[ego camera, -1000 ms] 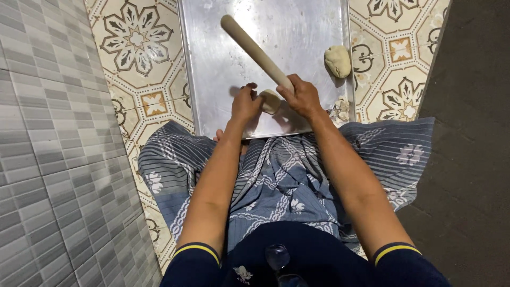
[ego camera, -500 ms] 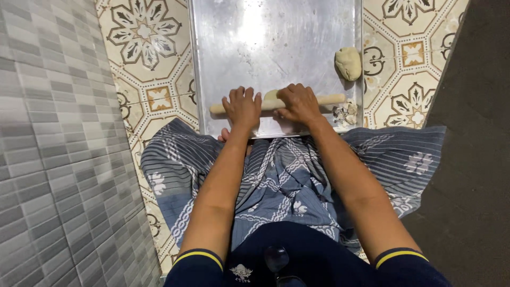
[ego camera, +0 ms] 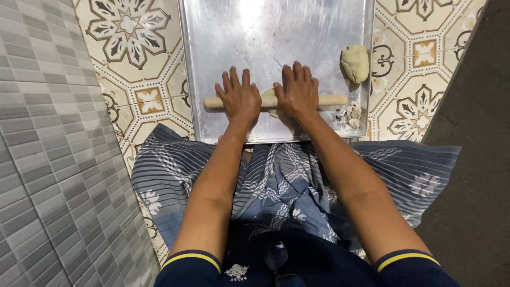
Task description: Rolling out small portions of dough into thin circles using a rolling pin on a metal tray.
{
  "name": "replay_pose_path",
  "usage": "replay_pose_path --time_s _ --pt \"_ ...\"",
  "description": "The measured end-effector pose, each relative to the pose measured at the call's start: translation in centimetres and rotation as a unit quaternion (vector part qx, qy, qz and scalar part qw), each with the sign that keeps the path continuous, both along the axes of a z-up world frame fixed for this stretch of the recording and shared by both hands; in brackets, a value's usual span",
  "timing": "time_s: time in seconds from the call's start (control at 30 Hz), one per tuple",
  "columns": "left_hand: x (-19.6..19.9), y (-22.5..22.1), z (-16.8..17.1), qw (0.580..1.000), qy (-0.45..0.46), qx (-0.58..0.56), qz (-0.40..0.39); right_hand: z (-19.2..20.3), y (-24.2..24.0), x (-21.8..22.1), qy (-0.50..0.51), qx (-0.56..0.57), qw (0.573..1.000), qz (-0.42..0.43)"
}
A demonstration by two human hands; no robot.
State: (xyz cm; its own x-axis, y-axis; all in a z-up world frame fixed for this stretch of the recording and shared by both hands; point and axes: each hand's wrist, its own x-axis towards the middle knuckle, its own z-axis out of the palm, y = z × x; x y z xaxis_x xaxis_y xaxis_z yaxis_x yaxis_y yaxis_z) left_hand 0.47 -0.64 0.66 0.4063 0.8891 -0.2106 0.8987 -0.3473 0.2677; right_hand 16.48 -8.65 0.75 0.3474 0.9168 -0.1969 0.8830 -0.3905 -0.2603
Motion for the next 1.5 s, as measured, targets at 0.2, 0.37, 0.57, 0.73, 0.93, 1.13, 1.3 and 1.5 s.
replay_pose_path --time_s 0.2,0.37,0.57,0.73,0.93,1.13,1.3,1.5 --pt "1.3 2.3 -0.6 0.999 0.016 -0.027 -0.011 1.0 2.1 0.8 0.019 -0.044 0.999 -0.02" --pt "2.1 3.9 -2.2 1.0 -0.011 0.02 -0.01 0.7 3.8 1.2 0.019 -0.03 0.999 -0.04" --pt "3.1 5.5 -2.3 0.999 -0.037 0.033 -0.006 1.2 5.6 1.9 0.002 -0.01 0.999 -0.033" --pt "3.9 6.9 -2.5 0.998 -0.048 0.042 0.005 0.3 6.4 2.5 -0.018 0.049 0.998 -0.019" --pt "5.0 8.7 -3.3 0.996 -0.056 0.075 -0.007 -0.9 8.2 3.7 -0.083 0.19 0.978 0.004" --pt "5.4 9.3 -3.3 0.991 -0.092 0.102 -0.006 -0.7 8.9 3.9 -0.063 0.221 0.973 -0.001" --pt "4.6 7.7 -2.9 0.992 -0.082 0.096 -0.004 0.1 7.5 3.0 -0.08 0.243 0.967 0.012" --pt "2.2 3.6 -1.1 0.995 -0.061 0.077 0.014 2.3 4.8 0.9 -0.042 0.179 0.983 -0.013"
